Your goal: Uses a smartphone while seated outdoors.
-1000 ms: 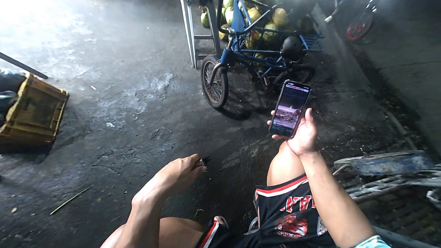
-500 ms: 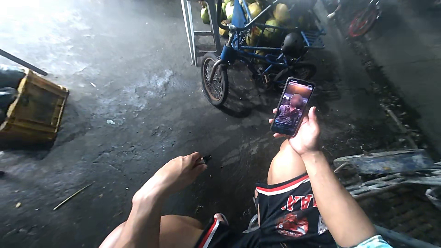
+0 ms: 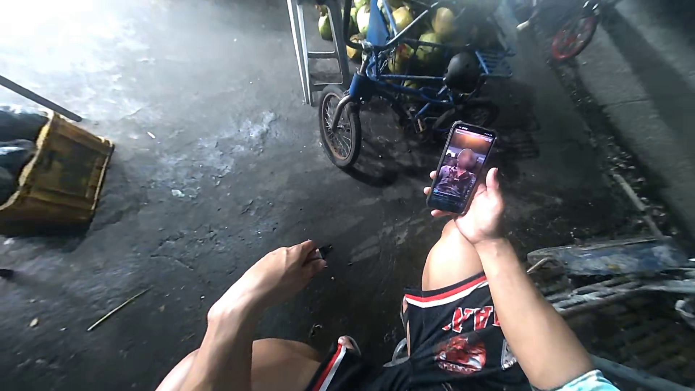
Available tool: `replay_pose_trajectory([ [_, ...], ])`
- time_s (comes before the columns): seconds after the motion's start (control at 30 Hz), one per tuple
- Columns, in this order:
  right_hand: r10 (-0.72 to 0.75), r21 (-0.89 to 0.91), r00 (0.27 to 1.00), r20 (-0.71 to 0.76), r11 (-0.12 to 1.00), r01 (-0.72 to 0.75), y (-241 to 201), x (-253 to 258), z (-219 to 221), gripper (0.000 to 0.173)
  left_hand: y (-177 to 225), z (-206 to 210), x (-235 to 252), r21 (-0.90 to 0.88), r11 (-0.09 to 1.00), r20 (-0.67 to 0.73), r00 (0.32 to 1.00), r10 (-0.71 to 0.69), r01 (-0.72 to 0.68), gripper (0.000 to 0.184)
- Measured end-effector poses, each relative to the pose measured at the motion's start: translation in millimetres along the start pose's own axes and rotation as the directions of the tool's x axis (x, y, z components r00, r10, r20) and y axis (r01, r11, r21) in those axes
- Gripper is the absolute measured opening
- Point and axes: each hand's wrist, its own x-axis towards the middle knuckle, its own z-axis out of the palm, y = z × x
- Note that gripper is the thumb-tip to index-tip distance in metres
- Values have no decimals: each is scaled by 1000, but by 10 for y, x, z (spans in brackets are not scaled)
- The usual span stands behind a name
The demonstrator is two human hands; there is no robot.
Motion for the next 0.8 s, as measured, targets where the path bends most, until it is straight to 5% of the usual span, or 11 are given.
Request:
replay_pose_trajectory([
  [0.8, -1, 2, 1000, -11, 1000, 1, 23, 24, -17, 75, -19, -7, 43, 4, 1000, 4, 1000, -6, 6, 36],
])
